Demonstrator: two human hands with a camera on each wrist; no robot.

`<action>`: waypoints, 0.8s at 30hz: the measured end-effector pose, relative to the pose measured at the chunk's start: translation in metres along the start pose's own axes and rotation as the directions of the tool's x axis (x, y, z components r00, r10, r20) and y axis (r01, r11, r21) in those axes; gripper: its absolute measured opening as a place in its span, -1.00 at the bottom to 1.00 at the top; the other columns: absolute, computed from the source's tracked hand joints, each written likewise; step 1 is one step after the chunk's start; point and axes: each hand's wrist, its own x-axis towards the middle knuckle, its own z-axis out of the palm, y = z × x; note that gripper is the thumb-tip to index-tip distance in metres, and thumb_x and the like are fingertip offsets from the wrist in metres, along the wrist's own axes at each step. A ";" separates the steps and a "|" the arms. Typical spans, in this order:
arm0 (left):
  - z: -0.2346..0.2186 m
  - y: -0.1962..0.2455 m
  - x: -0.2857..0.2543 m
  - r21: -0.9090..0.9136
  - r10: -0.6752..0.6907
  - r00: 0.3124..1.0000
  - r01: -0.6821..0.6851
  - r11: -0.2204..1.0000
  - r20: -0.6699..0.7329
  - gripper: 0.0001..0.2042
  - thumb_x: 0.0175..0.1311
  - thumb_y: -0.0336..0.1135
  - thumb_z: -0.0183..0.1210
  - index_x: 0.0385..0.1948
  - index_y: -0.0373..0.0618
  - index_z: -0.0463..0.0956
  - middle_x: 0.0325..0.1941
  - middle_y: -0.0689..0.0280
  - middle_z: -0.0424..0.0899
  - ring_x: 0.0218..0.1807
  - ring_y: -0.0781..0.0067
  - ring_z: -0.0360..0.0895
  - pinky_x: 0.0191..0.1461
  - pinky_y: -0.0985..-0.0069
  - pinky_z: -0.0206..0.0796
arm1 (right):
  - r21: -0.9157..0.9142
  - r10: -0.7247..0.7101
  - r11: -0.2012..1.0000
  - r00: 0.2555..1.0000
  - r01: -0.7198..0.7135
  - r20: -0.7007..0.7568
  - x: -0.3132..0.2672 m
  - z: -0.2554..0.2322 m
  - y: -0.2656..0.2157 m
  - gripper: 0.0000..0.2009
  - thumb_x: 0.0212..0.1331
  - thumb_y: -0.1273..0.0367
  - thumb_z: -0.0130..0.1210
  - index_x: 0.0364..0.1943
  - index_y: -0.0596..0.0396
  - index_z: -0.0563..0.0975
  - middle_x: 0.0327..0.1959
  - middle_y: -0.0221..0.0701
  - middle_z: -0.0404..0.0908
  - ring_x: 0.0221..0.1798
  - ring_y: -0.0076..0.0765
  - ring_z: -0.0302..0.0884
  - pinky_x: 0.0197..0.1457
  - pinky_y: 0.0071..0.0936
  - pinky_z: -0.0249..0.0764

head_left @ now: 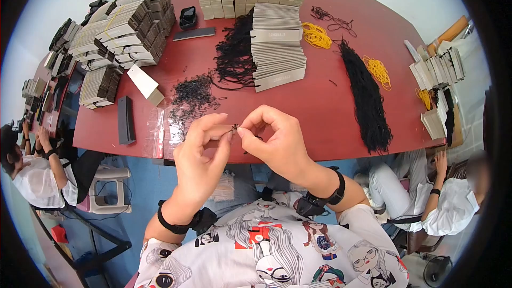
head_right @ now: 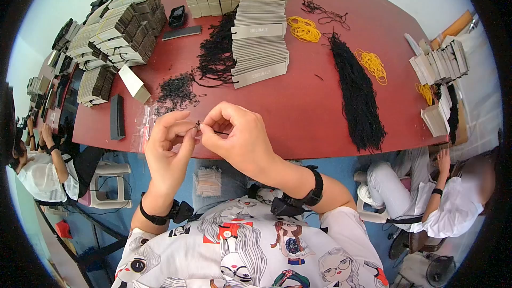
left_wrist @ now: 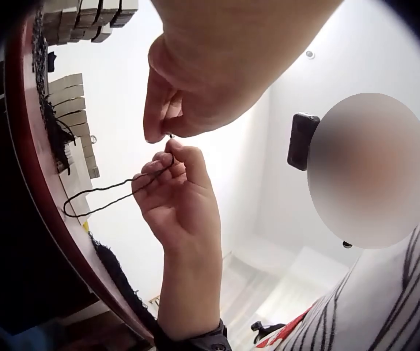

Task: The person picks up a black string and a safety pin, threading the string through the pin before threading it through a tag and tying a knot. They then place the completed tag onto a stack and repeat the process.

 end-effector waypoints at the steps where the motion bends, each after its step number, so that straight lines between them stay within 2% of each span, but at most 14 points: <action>1: 0.000 0.002 0.000 0.018 0.009 1.000 -0.009 1.000 -0.002 -0.70 0.07 -0.63 0.11 -0.12 -0.21 0.39 -0.36 0.24 0.65 -0.27 0.53 0.62 -0.19 0.61 0.44 | -0.007 -0.006 1.000 1.000 0.006 -0.023 0.000 0.001 0.000 -0.90 -0.01 0.50 0.14 -0.46 0.27 0.49 -0.50 -0.35 0.58 -0.39 -0.59 0.56 -0.31 -0.61 0.50; 2: 0.000 0.002 0.000 0.036 0.019 1.000 -0.019 0.999 -0.004 -0.69 0.06 -0.64 0.11 -0.12 -0.21 0.37 -0.38 0.25 0.65 -0.29 0.53 0.62 -0.18 0.61 0.44 | -0.008 -0.006 1.000 1.000 0.006 -0.024 -0.001 0.003 0.000 -0.90 -0.01 0.50 0.14 -0.46 0.27 0.49 -0.50 -0.35 0.58 -0.39 -0.59 0.56 -0.31 -0.61 0.50; 4: 0.000 0.002 -0.001 0.025 0.016 1.000 -0.016 1.000 0.002 -0.68 0.06 -0.64 0.11 -0.12 -0.20 0.35 -0.39 0.25 0.65 -0.29 0.54 0.62 -0.19 0.61 0.44 | -0.072 -0.123 0.991 0.988 0.117 -0.091 -0.003 0.006 0.002 -0.91 0.00 0.51 0.15 -0.44 0.26 0.50 -0.48 -0.33 0.59 -0.38 -0.56 0.58 -0.32 -0.62 0.50; 8: -0.001 0.003 0.000 -0.001 0.012 0.999 -0.011 1.000 0.042 -0.68 0.06 -0.65 0.10 -0.12 -0.22 0.35 -0.39 0.24 0.65 -0.30 0.54 0.62 -0.19 0.61 0.44 | -0.043 -0.113 0.993 0.991 0.110 -0.071 -0.004 0.006 0.008 -0.92 0.04 0.51 0.14 -0.42 0.26 0.52 -0.44 -0.31 0.61 -0.37 -0.57 0.58 -0.32 -0.63 0.50; 10: -0.003 0.002 0.000 -0.009 0.028 0.997 -0.028 1.000 0.066 -0.67 0.07 -0.65 0.08 -0.10 -0.22 0.34 -0.37 0.24 0.65 -0.29 0.54 0.61 -0.19 0.61 0.44 | 0.155 -0.021 0.988 0.999 0.029 -0.048 -0.003 0.006 0.008 -0.92 0.07 0.50 0.13 -0.40 0.26 0.52 -0.40 -0.35 0.61 -0.34 -0.58 0.57 -0.29 -0.63 0.49; 11: -0.004 0.002 0.001 -0.016 0.044 0.995 -0.043 0.999 0.092 -0.66 0.08 -0.66 0.07 -0.07 -0.23 0.33 -0.36 0.24 0.64 -0.28 0.54 0.60 -0.19 0.61 0.44 | 0.154 -0.023 0.988 0.999 0.030 -0.047 -0.004 0.006 0.009 -0.92 0.07 0.50 0.13 -0.40 0.26 0.52 -0.40 -0.35 0.61 -0.34 -0.58 0.57 -0.29 -0.63 0.49; 12: -0.004 0.004 0.002 -0.016 0.045 0.995 -0.044 0.999 0.091 -0.66 0.08 -0.66 0.07 -0.07 -0.23 0.33 -0.36 0.24 0.64 -0.28 0.54 0.60 -0.19 0.61 0.44 | 0.292 0.013 0.957 1.000 -0.007 -0.018 -0.004 0.006 0.012 -0.92 0.08 0.50 0.13 -0.38 0.25 0.53 -0.40 -0.38 0.61 -0.34 -0.61 0.55 -0.29 -0.65 0.48; 13: -0.005 0.007 0.003 -0.142 -0.017 0.992 0.034 0.989 0.122 -0.69 0.12 -0.62 0.07 -0.07 -0.23 0.35 -0.34 0.25 0.63 -0.29 0.54 0.59 -0.21 0.61 0.45 | 0.422 0.044 0.905 0.999 -0.047 0.016 -0.003 0.006 0.016 -0.92 0.09 0.49 0.12 -0.37 0.25 0.53 -0.39 -0.41 0.60 -0.33 -0.64 0.53 -0.29 -0.67 0.46; 14: -0.005 0.008 0.004 -0.263 -0.074 0.984 0.115 0.958 0.161 -0.72 0.16 -0.59 0.07 -0.07 -0.24 0.37 -0.33 0.27 0.62 -0.29 0.55 0.58 -0.23 0.61 0.45 | 0.421 0.042 0.906 0.999 -0.046 0.017 -0.003 0.006 0.020 -0.92 0.09 0.49 0.12 -0.37 0.25 0.53 -0.39 -0.41 0.60 -0.33 -0.64 0.53 -0.29 -0.67 0.46; 16: -0.010 0.003 0.007 -0.353 -0.110 0.971 0.182 0.918 0.214 -0.76 0.19 -0.54 0.07 -0.09 -0.25 0.40 -0.32 0.28 0.61 -0.29 0.56 0.56 -0.26 0.63 0.45 | 0.461 0.023 0.887 1.000 -0.028 0.018 -0.003 0.005 0.026 -0.90 0.09 0.48 0.14 -0.34 0.23 0.53 -0.40 -0.46 0.58 -0.35 -0.69 0.48 -0.30 -0.72 0.41; 17: -0.012 -0.001 0.009 -0.435 -0.142 0.952 0.252 0.865 0.271 -0.80 0.22 -0.50 0.07 -0.12 -0.26 0.42 -0.31 0.29 0.60 -0.28 0.57 0.55 -0.29 0.65 0.44 | 0.461 0.022 0.887 1.000 -0.028 0.019 -0.003 0.005 0.026 -0.90 0.09 0.48 0.14 -0.34 0.23 0.53 -0.40 -0.46 0.58 -0.35 -0.69 0.48 -0.30 -0.72 0.41; 21: -0.010 -0.009 0.010 -0.421 -0.093 0.958 0.205 0.884 0.270 -0.86 0.25 -0.44 0.07 -0.22 -0.26 0.47 -0.31 0.30 0.59 -0.30 0.61 0.53 -0.39 0.69 0.42 | 0.390 0.033 0.919 0.996 -0.062 0.080 -0.003 0.004 0.026 -0.89 0.08 0.46 0.14 -0.34 0.22 0.53 -0.41 -0.47 0.57 -0.36 -0.72 0.44 -0.30 -0.74 0.38; 23: -0.008 -0.011 0.011 -0.505 -0.076 0.969 0.187 0.843 0.233 -0.90 0.25 -0.45 0.07 -0.26 -0.24 0.46 -0.36 0.32 0.57 -0.36 0.66 0.50 -0.46 0.73 0.38 | 0.372 0.026 0.926 0.995 -0.060 0.095 -0.002 0.002 0.025 -0.89 0.08 0.45 0.14 -0.34 0.22 0.53 -0.41 -0.46 0.58 -0.35 -0.70 0.45 -0.28 -0.71 0.38; 24: -0.007 -0.012 0.011 -0.505 -0.075 0.969 0.189 0.842 0.236 -0.90 0.25 -0.45 0.07 -0.26 -0.24 0.46 -0.36 0.32 0.57 -0.36 0.66 0.50 -0.46 0.73 0.38 | 0.238 -0.073 0.970 0.994 0.051 0.084 0.000 0.000 0.022 -0.88 0.07 0.45 0.15 -0.34 0.21 0.53 -0.42 -0.45 0.57 -0.34 -0.67 0.46 -0.27 -0.69 0.39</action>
